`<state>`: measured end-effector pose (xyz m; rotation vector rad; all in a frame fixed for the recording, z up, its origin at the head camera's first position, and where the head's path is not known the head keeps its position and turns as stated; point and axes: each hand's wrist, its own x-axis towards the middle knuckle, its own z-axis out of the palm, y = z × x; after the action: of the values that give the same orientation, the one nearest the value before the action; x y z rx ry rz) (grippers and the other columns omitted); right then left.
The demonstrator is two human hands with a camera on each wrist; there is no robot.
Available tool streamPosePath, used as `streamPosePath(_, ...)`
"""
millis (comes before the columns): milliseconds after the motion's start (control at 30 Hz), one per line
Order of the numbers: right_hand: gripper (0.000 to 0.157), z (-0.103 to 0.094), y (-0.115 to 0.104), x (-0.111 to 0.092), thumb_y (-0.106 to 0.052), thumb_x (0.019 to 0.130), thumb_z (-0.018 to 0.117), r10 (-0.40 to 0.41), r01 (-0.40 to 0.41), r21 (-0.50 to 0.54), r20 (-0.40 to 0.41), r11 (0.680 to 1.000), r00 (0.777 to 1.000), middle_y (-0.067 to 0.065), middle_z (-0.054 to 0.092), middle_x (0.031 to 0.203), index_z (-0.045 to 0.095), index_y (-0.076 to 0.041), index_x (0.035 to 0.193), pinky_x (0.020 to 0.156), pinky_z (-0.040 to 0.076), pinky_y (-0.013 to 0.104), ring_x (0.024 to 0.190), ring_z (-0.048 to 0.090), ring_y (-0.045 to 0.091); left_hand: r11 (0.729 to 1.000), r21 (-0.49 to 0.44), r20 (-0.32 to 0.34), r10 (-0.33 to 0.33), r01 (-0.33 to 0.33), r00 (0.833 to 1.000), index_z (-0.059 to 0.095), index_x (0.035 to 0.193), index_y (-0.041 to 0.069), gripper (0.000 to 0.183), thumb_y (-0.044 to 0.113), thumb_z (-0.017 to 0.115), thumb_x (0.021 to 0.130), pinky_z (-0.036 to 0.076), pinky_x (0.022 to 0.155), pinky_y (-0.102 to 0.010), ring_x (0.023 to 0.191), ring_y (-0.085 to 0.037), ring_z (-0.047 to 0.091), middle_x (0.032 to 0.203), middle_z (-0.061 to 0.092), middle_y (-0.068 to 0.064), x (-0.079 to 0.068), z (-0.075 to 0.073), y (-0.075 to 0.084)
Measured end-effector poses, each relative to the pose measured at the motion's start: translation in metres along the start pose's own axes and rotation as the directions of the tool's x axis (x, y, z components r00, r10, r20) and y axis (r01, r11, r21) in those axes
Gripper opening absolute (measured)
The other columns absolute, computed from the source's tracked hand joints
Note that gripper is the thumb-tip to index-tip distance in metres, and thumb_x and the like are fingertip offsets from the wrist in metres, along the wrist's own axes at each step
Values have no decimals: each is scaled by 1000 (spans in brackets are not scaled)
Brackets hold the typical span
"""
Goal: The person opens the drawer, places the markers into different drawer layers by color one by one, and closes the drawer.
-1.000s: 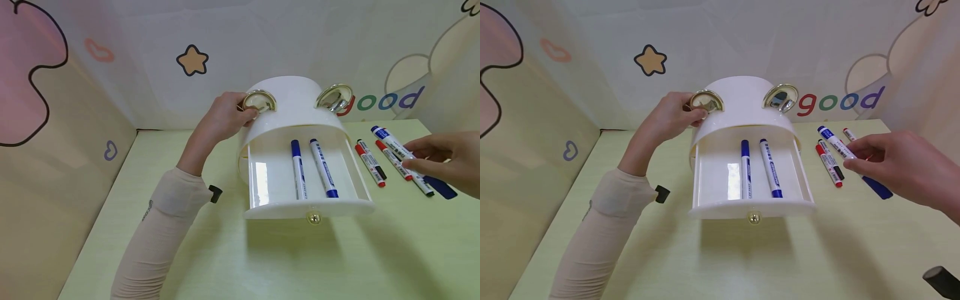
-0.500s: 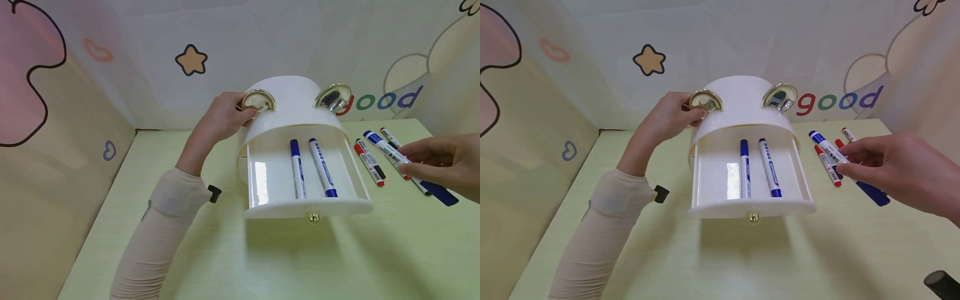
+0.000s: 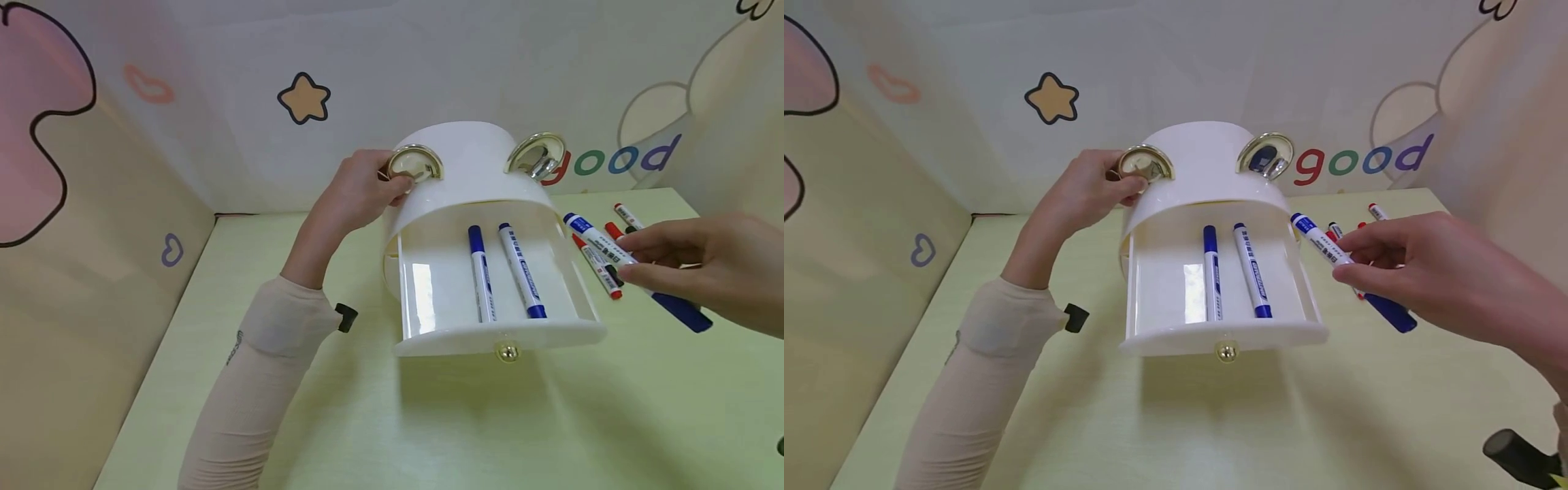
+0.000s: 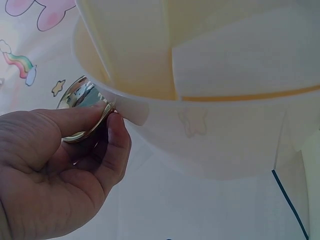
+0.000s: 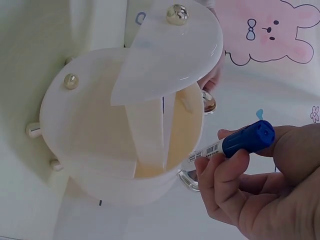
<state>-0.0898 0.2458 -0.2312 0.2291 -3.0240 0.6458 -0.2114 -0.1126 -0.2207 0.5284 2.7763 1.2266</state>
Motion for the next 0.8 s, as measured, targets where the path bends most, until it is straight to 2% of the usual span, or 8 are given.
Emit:
streamPosePath(367, 51, -1, -16, 4, -34, 95, 77, 27, -31, 37, 92, 999, 995, 14, 75, 99, 68, 7, 124, 56, 57, 30, 80, 66, 27, 1000, 12, -6, 24, -24, 1000, 64, 90, 5, 15, 13, 62, 102, 45, 67, -27, 80, -20, 61, 87, 67, -7, 0, 0, -2)
streamPosePath(567, 46, -1, -22, 6, -28, 96, 76, 1, -15, 93, 142, 996, 990, 10, 75, 97, 67, 7, 125, 55, 51, 27, 75, 66, 20, 1000, 1, -4, 17, -17, 1000, 62, 89, 4, 16, 13, 61, 103, 47, 69, -27, 83, -20, 64, 89, 67, -8, 0, 0, -1)
streamPosePath(633, 45, 0, -24, 8, -28, 97, 75, 2, -17, 92, 158, 996, 987, 11, 75, 100, 68, 6, 125, 58, 52, 25, 75, 66, 19, 1000, -1, -4, 17, -17, 1000, 62, 89, 4, 16, 12, 61, 103, 47, 69, -27, 84, -19, 64, 89, 67, -9, -1, 0, -1)
streamPosePath(800, 47, 2, -30, 14, -30, 99, 73, 15, -28, 73, 171, 997, 985, 10, 75, 97, 67, 7, 127, 56, 52, 26, 72, 65, 21, 1000, -4, -7, 13, -13, 1000, 64, 90, 4, 15, 13, 62, 103, 47, 69, -27, 82, -19, 62, 89, 67, -8, 0, 1, -1)
